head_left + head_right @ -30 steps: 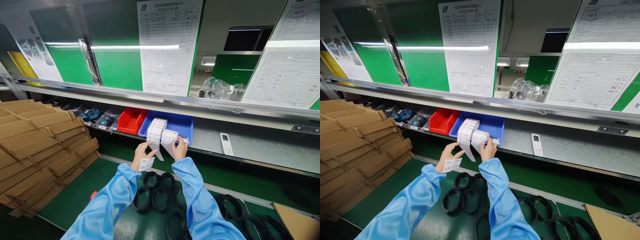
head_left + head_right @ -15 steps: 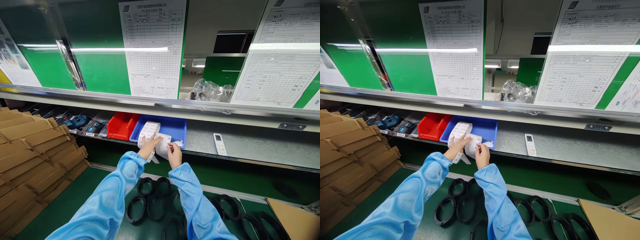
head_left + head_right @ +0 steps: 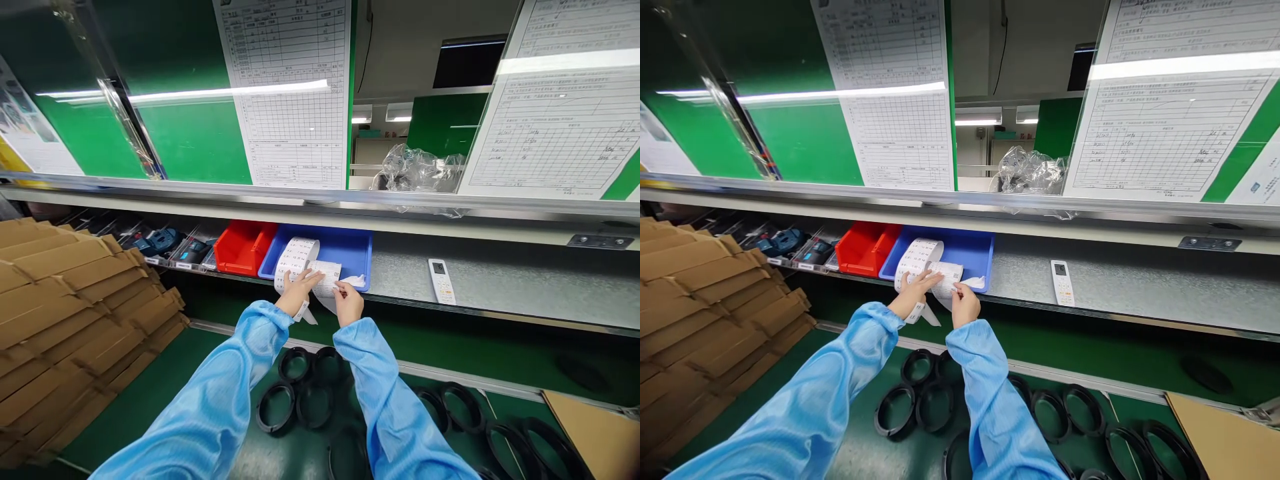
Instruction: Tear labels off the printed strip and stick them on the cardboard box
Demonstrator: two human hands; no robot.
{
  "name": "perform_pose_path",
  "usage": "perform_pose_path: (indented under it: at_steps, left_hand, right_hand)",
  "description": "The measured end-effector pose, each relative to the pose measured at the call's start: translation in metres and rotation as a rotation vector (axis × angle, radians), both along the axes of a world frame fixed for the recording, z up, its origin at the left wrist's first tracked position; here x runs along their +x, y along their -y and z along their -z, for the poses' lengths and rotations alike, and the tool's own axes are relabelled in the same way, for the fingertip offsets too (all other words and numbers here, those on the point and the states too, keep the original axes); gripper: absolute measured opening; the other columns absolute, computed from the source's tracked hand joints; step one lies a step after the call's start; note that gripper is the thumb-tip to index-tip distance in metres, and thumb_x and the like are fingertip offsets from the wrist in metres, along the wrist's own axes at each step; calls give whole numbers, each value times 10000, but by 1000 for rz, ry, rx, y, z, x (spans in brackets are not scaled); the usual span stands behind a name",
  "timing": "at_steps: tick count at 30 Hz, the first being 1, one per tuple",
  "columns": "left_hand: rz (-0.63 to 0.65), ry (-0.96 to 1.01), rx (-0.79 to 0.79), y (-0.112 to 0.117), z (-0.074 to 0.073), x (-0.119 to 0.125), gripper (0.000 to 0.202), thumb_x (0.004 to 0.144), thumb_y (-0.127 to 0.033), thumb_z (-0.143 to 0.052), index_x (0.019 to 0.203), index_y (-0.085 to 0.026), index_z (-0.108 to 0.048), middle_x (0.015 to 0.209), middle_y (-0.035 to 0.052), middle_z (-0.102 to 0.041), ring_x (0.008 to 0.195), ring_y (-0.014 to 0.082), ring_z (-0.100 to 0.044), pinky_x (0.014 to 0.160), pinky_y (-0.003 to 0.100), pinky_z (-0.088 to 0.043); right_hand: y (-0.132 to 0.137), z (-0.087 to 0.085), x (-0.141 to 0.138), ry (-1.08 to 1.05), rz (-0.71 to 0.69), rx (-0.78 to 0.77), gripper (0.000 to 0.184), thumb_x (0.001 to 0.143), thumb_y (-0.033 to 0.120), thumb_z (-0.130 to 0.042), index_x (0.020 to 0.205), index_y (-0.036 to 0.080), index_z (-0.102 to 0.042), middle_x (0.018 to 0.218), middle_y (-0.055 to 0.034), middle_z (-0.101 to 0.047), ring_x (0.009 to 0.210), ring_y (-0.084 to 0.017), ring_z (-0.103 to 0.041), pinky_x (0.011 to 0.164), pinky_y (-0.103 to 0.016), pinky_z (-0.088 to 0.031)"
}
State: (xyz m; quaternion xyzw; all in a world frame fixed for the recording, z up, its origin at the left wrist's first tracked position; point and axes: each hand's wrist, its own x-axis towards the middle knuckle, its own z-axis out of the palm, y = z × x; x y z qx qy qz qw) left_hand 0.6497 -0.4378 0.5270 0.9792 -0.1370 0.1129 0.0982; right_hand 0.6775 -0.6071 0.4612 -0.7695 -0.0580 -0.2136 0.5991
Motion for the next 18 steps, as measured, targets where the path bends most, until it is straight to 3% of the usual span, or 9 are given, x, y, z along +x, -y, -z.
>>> perform_pose_path:
  at_steps: [9, 13, 16, 18]
  left_hand:
    - [-47, -4, 4, 6, 8, -1, 866, 724, 94, -343, 1487, -302, -446, 1540, 30, -508, 1495, 288, -334, 1186, 730, 20]
    - [-87, -27, 5, 15, 4, -2, 742, 830, 64, -402, 1455, -326, -489, 1518, 33, -532, 1497, 303, -331, 1196, 738, 16]
    - [-105, -38, 1, 25, -5, 0, 526, 930, -102, -573, 1426, -269, -523, 1501, 82, -530, 1482, 340, -341, 1206, 745, -72]
    - [-125, -28, -5, 35, -11, -5, 454, 944, -242, -653, 1388, -227, -557, 1492, 109, -522, 1457, 353, -373, 1204, 723, -182]
  right_hand:
    - [-3, 8, -9, 31, -20, -99, 97, 923, 264, -618, 927, 172, -649, 844, -5, -643, 797, -160, -601, 797, -327, -496]
    - [3, 14, -16, 70, -17, -190, 71, 891, 196, -586, 869, 195, -654, 932, -48, -625, 926, -213, -547, 839, -356, -451]
    - [15, 27, -40, 127, -90, -279, 122, 848, 156, -580, 799, 229, -664, 995, -86, -621, 979, -261, -508, 834, -385, -425]
    - [25, 44, -72, 174, -201, -324, 160, 824, 137, -575, 732, 243, -651, 929, -92, -626, 927, -273, -515, 789, -400, -423]
